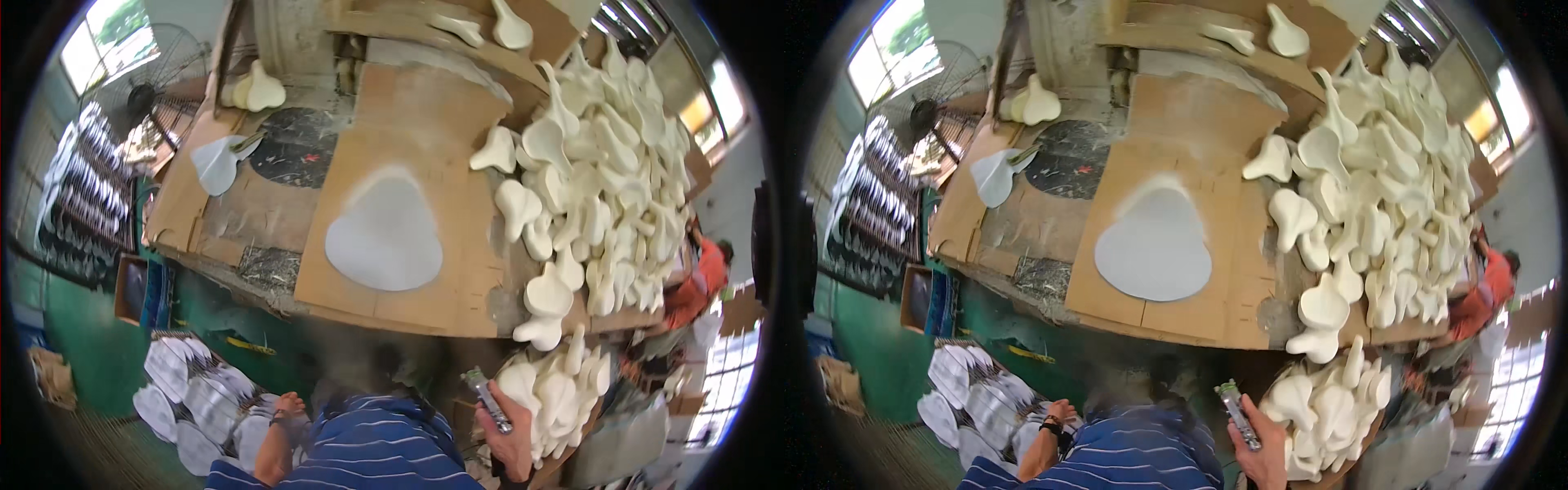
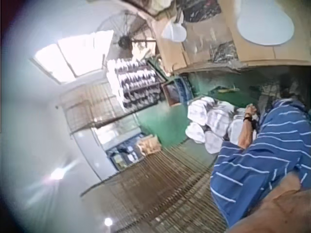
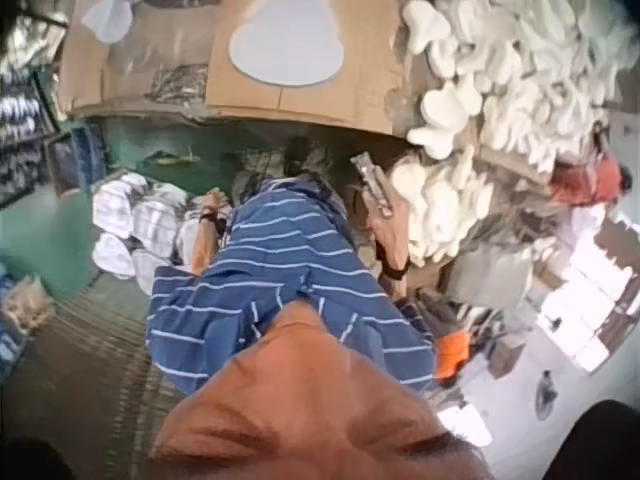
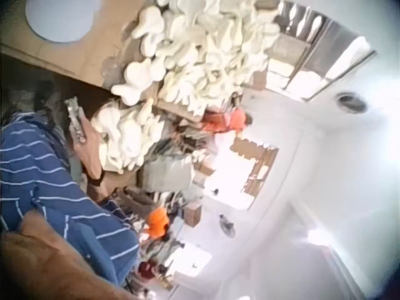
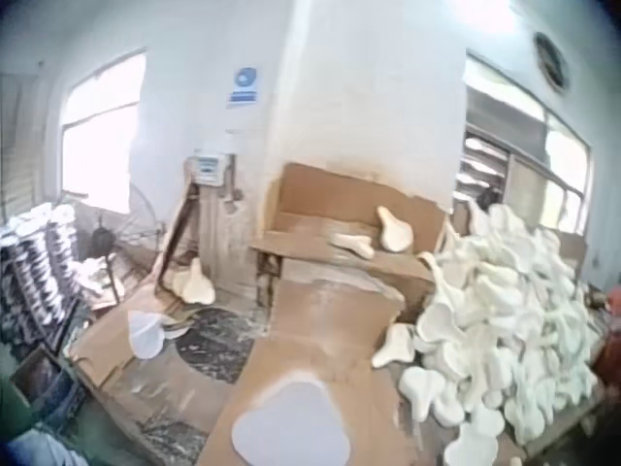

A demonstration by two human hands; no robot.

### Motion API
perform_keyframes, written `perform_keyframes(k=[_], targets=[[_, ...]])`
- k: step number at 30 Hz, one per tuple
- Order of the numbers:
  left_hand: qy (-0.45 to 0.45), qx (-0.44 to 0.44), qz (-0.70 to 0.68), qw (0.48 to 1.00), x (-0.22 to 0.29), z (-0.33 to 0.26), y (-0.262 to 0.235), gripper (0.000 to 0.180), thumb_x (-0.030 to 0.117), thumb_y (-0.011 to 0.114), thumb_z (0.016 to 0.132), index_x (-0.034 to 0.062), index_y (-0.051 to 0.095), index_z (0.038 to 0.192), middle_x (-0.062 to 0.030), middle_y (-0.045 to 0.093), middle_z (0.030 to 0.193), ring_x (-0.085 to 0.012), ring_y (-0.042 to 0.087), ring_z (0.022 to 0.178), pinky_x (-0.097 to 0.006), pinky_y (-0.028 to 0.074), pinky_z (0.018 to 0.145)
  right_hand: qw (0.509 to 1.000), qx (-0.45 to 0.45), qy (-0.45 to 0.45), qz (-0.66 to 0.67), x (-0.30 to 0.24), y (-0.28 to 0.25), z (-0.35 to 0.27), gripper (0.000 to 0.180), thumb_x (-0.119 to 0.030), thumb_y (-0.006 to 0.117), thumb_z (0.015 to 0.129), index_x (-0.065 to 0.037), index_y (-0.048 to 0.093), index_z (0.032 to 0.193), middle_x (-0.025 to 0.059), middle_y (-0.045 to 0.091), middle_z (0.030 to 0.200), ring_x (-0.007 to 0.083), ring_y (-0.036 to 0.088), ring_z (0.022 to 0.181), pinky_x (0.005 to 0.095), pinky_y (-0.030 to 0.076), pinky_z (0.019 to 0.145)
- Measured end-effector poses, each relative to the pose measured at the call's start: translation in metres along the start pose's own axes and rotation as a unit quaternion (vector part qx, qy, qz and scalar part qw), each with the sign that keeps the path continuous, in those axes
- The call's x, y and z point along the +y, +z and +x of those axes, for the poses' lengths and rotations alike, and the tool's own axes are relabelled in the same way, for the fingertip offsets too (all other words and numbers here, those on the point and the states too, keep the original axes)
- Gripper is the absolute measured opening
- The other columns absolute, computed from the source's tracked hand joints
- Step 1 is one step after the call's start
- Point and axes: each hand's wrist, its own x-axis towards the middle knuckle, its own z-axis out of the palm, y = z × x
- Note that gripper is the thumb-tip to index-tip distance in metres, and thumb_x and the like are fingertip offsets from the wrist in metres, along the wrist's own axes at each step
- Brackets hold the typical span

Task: The person repeatedly picks up white plastic shoe lasts from a pile, sprays them with a handheld spray gun, and places them onto a drying rack. The process is continuous and repetitive throughout the clip.

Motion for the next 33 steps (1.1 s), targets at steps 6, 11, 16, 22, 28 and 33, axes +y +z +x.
perform_keyframes(k=[6,11,16,22,28,33], targets=[[0.089,0.452,0.306,0.833,0.0,0.016,0.083,0.025,0.028,0.061,0.093,0.015,0.059,0.115,-0.008,0.064,0.089,-0.0276,0.064,0.074,-0.045,0.051,0.059,0.993,0.082,-0.086,-0.001,0.008,-0.027,0.008,0.05,0.001,0.068,0.077,0.004,0.06,0.127,0.0131,0.068,0.086,0.0186,0.063,0.073,0.0284,0.05,0.071],[0.148,0.414,0.319,0.84,0.013,0.027,0.143,0.041,0.029,0.064,0.094,0.0081,0.054,0.128,-0.0106,0.068,0.095,-0.0242,0.069,0.075,-0.041,0.057,0.062,0.99,0.05,-0.134,0.016,0.003,-0.034,0.022,0.052,0.0,0.072,0.074,0.003,0.062,0.125,0.0152,0.068,0.085,0.0231,0.063,0.071,0.0303,0.05,0.07],[0.138,0.413,0.362,0.824,0.009,0.031,0.149,0.044,0.031,0.063,0.093,0.0081,0.055,0.13,-0.012,0.069,0.099,-0.0253,0.07,0.081,-0.042,0.058,0.068,0.982,-0.005,-0.19,0.017,0.004,-0.032,0.026,0.054,-0.001,0.074,0.072,0.0,0.063,0.125,0.0164,0.069,0.086,0.0243,0.065,0.072,0.0297,0.049,0.068],[0.078,0.451,0.307,0.834,-0.007,0.016,0.109,0.041,0.031,0.064,0.092,0.0111,0.056,0.127,-0.0114,0.069,0.099,-0.0276,0.069,0.083,-0.048,0.057,0.072,0.983,-0.083,-0.161,0.02,0.003,-0.035,0.019,0.055,0.002,0.074,0.07,0.0,0.064,0.124,0.0161,0.069,0.083,0.0239,0.066,0.071,0.0293,0.049,0.067],[0.053,0.472,0.308,0.824,-0.012,0.016,0.098,0.039,0.028,0.064,0.092,0.0131,0.055,0.127,-0.0118,0.069,0.098,-0.0297,0.069,0.083,-0.051,0.056,0.074,0.99,-0.029,-0.137,-0.006,0.016,-0.039,0.008,0.05,0.002,0.072,0.072,0.004,0.064,0.121,0.0156,0.069,0.083,0.022,0.063,0.066,0.0296,0.048,0.064],[0.057,0.379,0.356,0.852,0.012,0.023,0.053,0.037,0.027,0.063,0.093,0.0114,0.056,0.126,-0.0115,0.069,0.096,-0.0297,0.069,0.081,-0.051,0.057,0.072,1.0,-0.002,-0.007,0.015,0.025,-0.053,-0.001,0.049,-0.005,0.071,0.076,0.005,0.063,0.123,0.0126,0.068,0.081,0.0159,0.06,0.069,0.0269,0.049,0.069]])
